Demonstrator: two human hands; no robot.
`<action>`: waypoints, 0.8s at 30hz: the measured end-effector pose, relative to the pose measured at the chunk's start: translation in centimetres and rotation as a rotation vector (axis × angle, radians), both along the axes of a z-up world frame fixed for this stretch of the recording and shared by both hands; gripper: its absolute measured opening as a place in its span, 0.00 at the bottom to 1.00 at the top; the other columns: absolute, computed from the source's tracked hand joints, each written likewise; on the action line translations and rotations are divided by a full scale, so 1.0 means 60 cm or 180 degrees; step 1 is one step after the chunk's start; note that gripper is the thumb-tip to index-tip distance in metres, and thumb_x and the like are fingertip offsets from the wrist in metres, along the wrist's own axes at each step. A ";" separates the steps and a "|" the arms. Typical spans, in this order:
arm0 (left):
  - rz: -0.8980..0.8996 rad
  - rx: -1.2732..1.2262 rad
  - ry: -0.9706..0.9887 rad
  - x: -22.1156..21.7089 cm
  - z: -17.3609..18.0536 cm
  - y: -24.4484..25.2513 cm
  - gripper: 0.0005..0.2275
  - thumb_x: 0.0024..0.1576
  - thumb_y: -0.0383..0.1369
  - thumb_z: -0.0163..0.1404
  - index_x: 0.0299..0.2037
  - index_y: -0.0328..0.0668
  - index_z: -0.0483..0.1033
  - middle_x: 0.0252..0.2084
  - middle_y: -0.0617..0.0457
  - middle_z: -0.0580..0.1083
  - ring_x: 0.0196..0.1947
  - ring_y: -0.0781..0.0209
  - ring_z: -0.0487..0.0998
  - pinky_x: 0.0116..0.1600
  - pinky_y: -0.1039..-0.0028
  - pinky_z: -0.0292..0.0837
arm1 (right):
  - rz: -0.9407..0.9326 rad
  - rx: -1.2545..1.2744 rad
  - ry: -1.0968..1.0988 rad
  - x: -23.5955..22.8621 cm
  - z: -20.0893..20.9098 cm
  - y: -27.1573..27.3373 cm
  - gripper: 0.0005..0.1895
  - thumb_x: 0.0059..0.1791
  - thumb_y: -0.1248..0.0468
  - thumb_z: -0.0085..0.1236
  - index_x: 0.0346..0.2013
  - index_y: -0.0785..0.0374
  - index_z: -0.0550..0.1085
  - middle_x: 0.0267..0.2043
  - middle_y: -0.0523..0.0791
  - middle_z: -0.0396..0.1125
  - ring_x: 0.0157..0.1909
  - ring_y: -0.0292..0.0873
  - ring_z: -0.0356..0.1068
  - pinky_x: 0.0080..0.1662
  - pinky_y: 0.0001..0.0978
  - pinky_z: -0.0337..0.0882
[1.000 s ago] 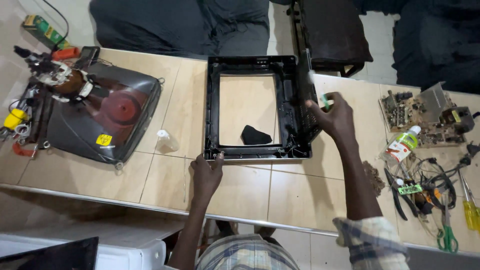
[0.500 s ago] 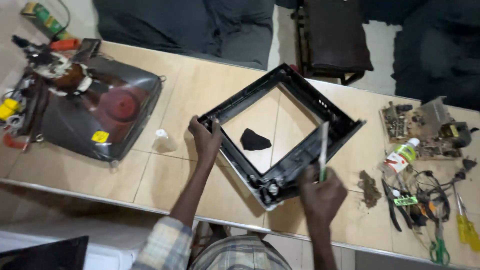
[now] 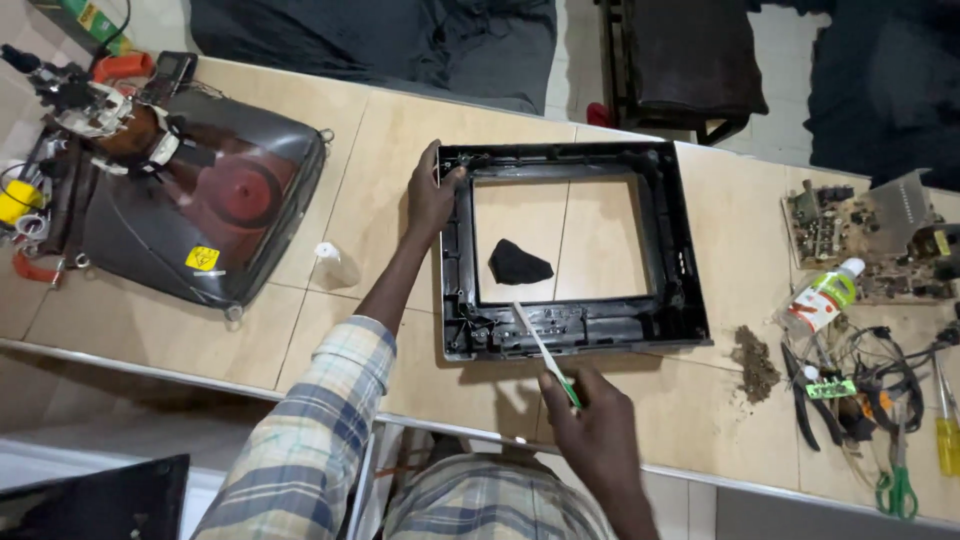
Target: Cleaning the inner plastic frame of a television using a toothbrush and a small tool to remove accumulated dust and debris.
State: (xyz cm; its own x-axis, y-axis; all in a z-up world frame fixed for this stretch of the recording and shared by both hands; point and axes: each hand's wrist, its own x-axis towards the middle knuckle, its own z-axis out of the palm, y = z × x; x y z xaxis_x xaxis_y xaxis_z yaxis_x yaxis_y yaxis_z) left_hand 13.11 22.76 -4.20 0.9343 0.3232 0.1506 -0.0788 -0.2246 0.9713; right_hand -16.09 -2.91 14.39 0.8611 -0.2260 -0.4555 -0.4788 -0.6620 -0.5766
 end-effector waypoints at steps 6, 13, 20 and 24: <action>-0.0646 0.0181 0.0305 -0.039 0.035 0.003 0.41 0.60 0.59 0.41 0.75 0.34 0.47 0.77 0.37 0.52 0.77 0.45 0.54 0.74 0.61 0.52 | 0.0754 0.0636 -0.1601 0.039 -0.050 -0.239 0.21 0.58 0.55 0.45 0.22 0.59 0.70 0.21 0.38 0.60 0.26 0.36 0.59 0.31 0.31 0.61; -0.0365 0.0458 0.0748 -0.264 0.110 -0.070 0.37 0.61 0.53 0.42 0.76 0.42 0.43 0.79 0.39 0.48 0.78 0.43 0.47 0.75 0.56 0.46 | 0.1704 -0.0325 -0.1055 0.224 -0.018 -0.353 0.16 0.52 0.59 0.55 0.52 0.52 0.82 0.40 0.44 0.78 0.40 0.44 0.75 0.40 0.36 0.69; -0.0440 0.0570 0.0888 -0.285 0.112 -0.086 0.36 0.61 0.31 0.43 0.79 0.49 0.36 0.77 0.30 0.47 0.75 0.29 0.48 0.77 0.47 0.47 | 0.2969 -0.0712 -0.0718 0.338 -0.120 -0.240 0.09 0.47 0.60 0.63 0.41 0.45 0.83 0.42 0.47 0.80 0.48 0.61 0.78 0.52 0.54 0.76; -0.0385 0.0631 0.0891 -0.288 0.120 -0.087 0.36 0.60 0.31 0.43 0.79 0.46 0.37 0.77 0.26 0.46 0.75 0.26 0.48 0.76 0.44 0.47 | 0.3148 0.0222 -0.1012 0.325 -0.119 -0.150 0.06 0.48 0.63 0.63 0.37 0.48 0.83 0.35 0.46 0.81 0.43 0.56 0.80 0.47 0.48 0.78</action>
